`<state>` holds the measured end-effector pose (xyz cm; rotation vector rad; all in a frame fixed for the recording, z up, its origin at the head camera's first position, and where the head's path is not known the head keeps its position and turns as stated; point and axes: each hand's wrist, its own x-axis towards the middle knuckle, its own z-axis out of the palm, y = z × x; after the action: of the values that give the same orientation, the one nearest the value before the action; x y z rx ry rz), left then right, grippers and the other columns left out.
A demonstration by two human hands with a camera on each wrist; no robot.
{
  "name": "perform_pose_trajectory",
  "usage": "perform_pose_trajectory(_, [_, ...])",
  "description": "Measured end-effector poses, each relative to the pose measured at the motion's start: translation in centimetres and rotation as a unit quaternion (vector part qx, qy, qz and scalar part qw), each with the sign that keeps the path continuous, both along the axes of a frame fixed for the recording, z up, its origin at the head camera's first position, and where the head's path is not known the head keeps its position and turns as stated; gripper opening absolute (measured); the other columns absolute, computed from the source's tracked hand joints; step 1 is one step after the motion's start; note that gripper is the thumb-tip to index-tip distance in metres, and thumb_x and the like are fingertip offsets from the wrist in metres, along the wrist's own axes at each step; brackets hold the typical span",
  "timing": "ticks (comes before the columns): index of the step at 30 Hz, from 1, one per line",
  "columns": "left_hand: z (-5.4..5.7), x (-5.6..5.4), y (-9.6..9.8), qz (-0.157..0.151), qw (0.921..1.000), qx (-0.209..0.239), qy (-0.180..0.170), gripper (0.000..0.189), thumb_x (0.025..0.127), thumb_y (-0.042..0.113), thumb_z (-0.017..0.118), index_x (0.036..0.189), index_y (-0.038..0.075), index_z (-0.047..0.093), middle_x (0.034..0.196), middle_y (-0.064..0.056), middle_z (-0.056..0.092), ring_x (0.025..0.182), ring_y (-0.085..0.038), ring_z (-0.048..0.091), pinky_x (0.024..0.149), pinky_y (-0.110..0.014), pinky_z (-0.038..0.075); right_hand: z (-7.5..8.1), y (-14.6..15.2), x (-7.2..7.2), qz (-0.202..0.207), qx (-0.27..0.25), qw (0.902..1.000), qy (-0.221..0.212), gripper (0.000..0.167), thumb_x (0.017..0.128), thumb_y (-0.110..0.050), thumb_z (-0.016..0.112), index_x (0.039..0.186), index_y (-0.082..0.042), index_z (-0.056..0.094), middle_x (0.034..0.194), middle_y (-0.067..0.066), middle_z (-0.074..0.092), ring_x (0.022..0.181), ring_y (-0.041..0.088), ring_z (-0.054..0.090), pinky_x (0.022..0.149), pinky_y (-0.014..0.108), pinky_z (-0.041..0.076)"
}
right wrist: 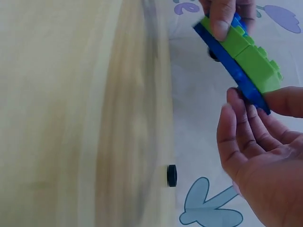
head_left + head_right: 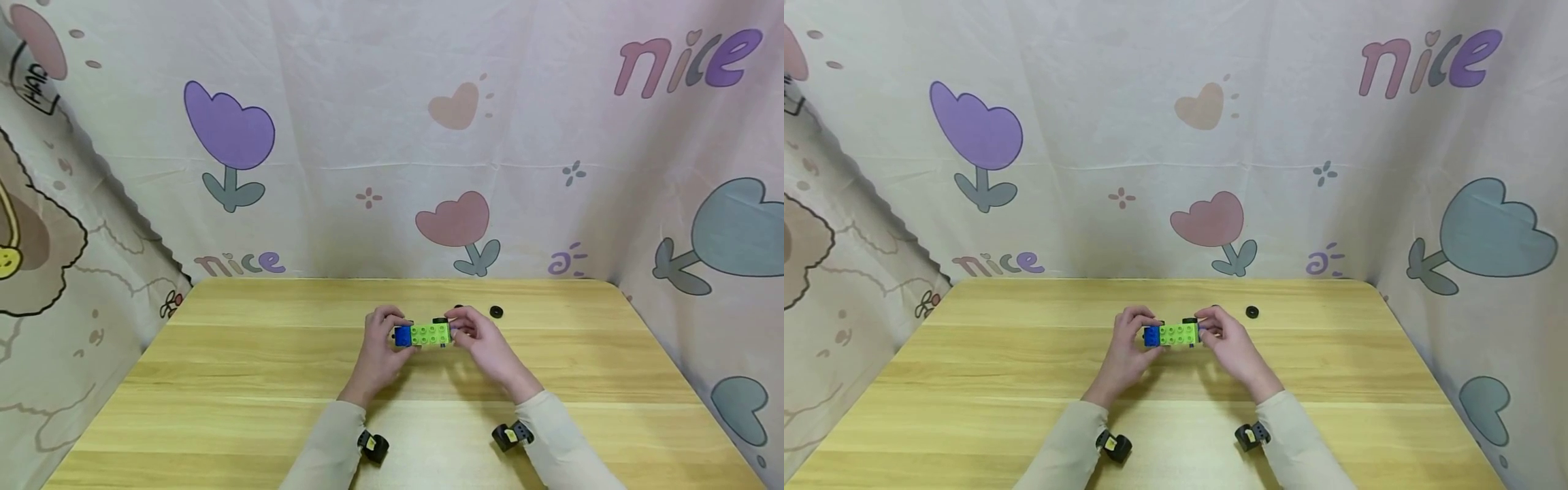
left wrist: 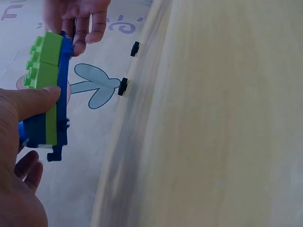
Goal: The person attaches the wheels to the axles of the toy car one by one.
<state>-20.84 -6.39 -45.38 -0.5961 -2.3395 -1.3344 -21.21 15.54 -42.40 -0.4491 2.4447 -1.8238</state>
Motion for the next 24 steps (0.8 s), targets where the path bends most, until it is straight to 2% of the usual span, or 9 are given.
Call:
perform_pose_trajectory(6, [-0.12,-0.01,-0.05,0.002,0.9997,-0.018,-0.019,0.037,0.076,0.007,0.086,0.105,0.008,0.063,0.116,0.002,0.053,0.111,-0.019,0.044,0.096,-0.037,0.046,0.46,0.06,-0.02,-0.008,-0.002,1.0,0.001,0.028,0.098,-0.003,0.056,0.126,0.004,0.055,0.11,0.015,0.064,0.096,0.026,0.062,0.084,0.039,0.053])
perform_pose_trajectory(11, [0.0,0.03,-0.04,-0.014,0.9993,-0.011,-0.032,0.037,0.078,0.006,0.084,0.108,0.008,0.063,0.117,0.001,0.052,0.111,-0.019,0.047,0.091,-0.034,0.049,0.58,0.04,-0.05,-0.007,-0.007,0.9999,0.011,0.027,0.1,-0.004,0.054,0.125,0.005,0.055,0.107,0.015,0.063,0.093,0.025,0.061,0.083,0.046,0.052])
perform_pose_trajectory(18, [0.14,0.14,0.06,-0.047,0.9979,-0.012,-0.042,0.045,0.082,0.009,0.081,0.121,0.014,0.061,0.116,0.002,0.057,0.103,-0.017,0.054,0.081,-0.031,0.052,0.87,-0.02,-0.07,-0.005,-0.014,0.9997,0.019,0.025,0.102,-0.008,0.052,0.124,0.003,0.056,0.108,0.014,0.063,0.094,0.025,0.061,0.084,0.048,0.052])
perform_pose_trajectory(21, [0.23,0.29,0.12,-0.066,0.9943,0.007,-0.083,0.045,0.084,0.012,0.079,0.125,0.015,0.06,0.116,0.001,0.057,0.096,-0.016,0.055,0.077,-0.03,0.053,0.9,-0.02,0.0,-0.006,-0.018,0.9995,0.025,0.027,0.101,-0.008,0.053,0.125,0.003,0.057,0.109,0.015,0.063,0.096,0.026,0.061,0.084,0.046,0.052])
perform_pose_trajectory(24, [0.27,0.49,0.14,-0.085,0.9849,0.035,-0.147,0.043,0.087,0.015,0.077,0.126,0.014,0.057,0.116,-0.002,0.057,0.089,-0.018,0.055,0.072,-0.03,0.053,0.85,-0.06,0.05,-0.007,-0.021,0.9994,0.029,0.029,0.1,-0.007,0.055,0.126,0.004,0.056,0.11,0.016,0.064,0.098,0.027,0.061,0.084,0.041,0.053])
